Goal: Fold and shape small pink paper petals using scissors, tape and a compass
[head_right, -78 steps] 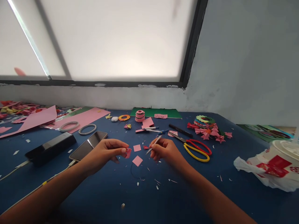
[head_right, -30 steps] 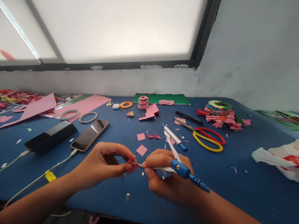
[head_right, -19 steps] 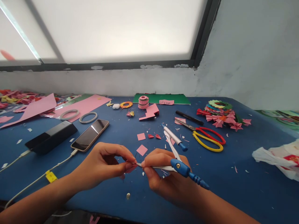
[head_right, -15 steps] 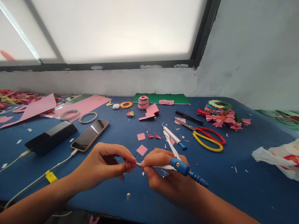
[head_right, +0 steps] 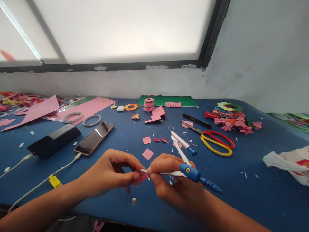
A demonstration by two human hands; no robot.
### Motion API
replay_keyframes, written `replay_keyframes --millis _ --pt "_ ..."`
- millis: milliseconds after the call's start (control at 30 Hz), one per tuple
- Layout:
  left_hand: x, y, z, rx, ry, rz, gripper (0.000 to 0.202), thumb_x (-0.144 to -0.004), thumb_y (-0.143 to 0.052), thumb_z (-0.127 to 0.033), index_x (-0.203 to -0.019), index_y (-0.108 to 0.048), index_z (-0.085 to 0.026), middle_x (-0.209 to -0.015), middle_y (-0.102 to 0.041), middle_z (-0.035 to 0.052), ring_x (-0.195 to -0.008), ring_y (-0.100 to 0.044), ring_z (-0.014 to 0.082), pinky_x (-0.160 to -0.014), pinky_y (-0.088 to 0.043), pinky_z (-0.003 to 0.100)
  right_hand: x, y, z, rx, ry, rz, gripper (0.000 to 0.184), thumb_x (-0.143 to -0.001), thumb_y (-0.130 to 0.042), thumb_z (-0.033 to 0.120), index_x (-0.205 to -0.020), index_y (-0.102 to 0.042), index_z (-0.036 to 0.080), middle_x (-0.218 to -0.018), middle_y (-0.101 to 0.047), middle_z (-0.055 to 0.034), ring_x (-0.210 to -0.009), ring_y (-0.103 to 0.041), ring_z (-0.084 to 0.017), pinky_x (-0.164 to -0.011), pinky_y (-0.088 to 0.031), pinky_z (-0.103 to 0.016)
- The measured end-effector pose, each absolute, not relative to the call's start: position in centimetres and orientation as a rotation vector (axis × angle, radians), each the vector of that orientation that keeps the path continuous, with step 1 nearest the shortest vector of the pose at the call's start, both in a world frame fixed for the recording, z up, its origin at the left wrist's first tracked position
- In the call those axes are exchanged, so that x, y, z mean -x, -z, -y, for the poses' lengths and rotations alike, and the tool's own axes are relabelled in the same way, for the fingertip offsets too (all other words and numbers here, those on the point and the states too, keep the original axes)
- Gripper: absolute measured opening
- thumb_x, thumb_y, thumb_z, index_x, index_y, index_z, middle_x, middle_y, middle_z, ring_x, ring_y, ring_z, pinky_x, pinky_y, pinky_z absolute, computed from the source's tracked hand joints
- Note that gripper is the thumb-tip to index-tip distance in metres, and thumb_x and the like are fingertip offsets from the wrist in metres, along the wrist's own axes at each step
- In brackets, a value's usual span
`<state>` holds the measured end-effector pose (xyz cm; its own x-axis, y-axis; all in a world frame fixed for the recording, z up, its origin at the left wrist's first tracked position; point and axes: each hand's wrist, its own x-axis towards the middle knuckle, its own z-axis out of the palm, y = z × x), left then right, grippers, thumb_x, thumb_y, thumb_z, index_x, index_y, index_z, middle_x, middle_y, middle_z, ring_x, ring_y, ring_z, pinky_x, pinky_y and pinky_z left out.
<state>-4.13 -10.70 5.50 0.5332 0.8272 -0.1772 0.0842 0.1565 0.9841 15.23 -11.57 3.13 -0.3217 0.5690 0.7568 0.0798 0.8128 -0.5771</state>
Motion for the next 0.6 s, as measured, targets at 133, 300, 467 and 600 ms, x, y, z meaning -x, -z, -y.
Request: replay_keyframes --millis 133,300,467,600 --pt "4.31 -5.54 10.41 -1.235 -0.662 -0.856 0.015 -0.07 -0.074 -0.023 -0.083 -0.073 -0.016 -0.072 -0.071 0.0014 -0.065 -0.064 0.0108 -0.05 -0.053 0.015 -15.39 -3.27 11.72 0.511 -0.48 1.798 0.033 -0.075 -0.047 -0.002 -0.092 -0.057 0.025 -0.067 -0.058 0.002 -0.056 -0.058 -0.011 -0.047 -0.049 -0.023" --pt "4.18 -5.79 10.27 -1.181 -0.642 -0.856 0.013 -0.068 -0.075 -0.021 -0.08 -0.073 -0.016 -0.07 -0.07 0.0011 -0.066 -0.064 0.0114 -0.05 -0.052 0.016 -15.1 -3.46 11.6 0.526 -0.482 1.823 0.031 -0.075 -0.047 -0.001 -0.09 -0.055 0.025 -0.067 -0.057 0.0025 -0.055 -0.058 -0.011 -0.048 -0.049 -0.023" --pt "4.01 -5.98 10.34 -1.173 -0.628 -0.829 0.012 -0.071 -0.073 -0.02 -0.083 -0.073 -0.016 -0.072 -0.068 0.0009 -0.069 -0.063 0.0112 -0.057 -0.054 0.019 -15.12 -3.25 11.46 0.523 -0.483 1.844 0.028 -0.077 -0.046 0.0 -0.089 -0.054 0.024 -0.068 -0.056 0.0032 -0.057 -0.058 -0.01 -0.05 -0.049 -0.022" --pt "4.04 -5.81 10.36 -1.189 -0.575 -0.816 0.021 -0.068 -0.075 -0.018 -0.088 -0.072 -0.017 -0.071 -0.065 -0.0013 -0.066 -0.059 0.0095 -0.055 -0.053 0.018 -15.17 -3.16 11.41 0.525 -0.479 1.851 0.028 -0.077 -0.046 0.001 -0.09 -0.053 0.024 -0.068 -0.056 0.0032 -0.058 -0.058 -0.01 -0.051 -0.05 -0.022"
